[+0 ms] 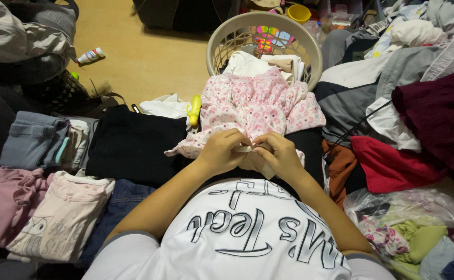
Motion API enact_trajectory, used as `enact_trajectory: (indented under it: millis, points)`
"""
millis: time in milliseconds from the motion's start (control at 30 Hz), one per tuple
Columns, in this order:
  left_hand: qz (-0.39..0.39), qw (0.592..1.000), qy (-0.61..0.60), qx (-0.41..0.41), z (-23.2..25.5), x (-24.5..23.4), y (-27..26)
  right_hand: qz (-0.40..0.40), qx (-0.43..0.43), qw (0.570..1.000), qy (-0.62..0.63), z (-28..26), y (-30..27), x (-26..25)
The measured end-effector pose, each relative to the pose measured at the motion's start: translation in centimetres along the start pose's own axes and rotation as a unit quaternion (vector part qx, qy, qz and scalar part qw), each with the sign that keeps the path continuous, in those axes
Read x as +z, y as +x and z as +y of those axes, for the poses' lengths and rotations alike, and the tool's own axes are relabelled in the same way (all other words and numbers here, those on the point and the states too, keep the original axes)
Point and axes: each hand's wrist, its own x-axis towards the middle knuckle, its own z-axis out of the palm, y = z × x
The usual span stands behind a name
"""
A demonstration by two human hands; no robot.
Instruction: The person folds a variety of clothing items including a pink patterned baby outfit, purple patterned underwear, and a yellow sweatshirt, placing them into organized piles on the floor.
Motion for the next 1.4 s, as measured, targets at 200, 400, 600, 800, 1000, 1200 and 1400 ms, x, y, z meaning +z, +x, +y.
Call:
enact_trajectory:
  millis: [200, 400, 600, 800, 1000, 1200, 1400]
  points:
    - [0.012, 1.0, 0.008, 0.015, 0.0, 0.1, -0.2, 0.017, 0.031, 0.999, 0.007, 0.2, -0.1, 0.1]
    - [0.018, 0.999, 0.029, 0.027, 0.0, 0.3, -0.4, 0.01, 0.065, 0.998, 0.021, 0.4, -0.2, 0.2]
    - [0.041, 0.992, 0.059, 0.108, -0.3, 0.4, -0.1, 0.019, 0.067, 0.995, 0.072, 1.4, -0.3, 0.5]
    - [0.034, 0.988, 0.095, 0.116, -1.1, 1.0, -0.5, 0.009, 0.089, 0.991, 0.097, 1.1, -0.1, 0.4]
    - [0.062, 0.993, 0.073, 0.072, -0.7, 1.1, -0.7, 0.045, 0.064, 0.994, 0.078, 0.4, 0.0, 0.5]
    - [0.078, 0.997, 0.025, 0.003, -0.5, 1.6, -0.8, 0.045, -0.021, 0.999, 0.018, -0.1, -0.1, 0.1]
    - [0.084, 0.996, 0.007, -0.012, -0.5, 1.6, -0.6, 0.049, -0.001, 0.998, -0.024, -0.4, 0.2, 0.1]
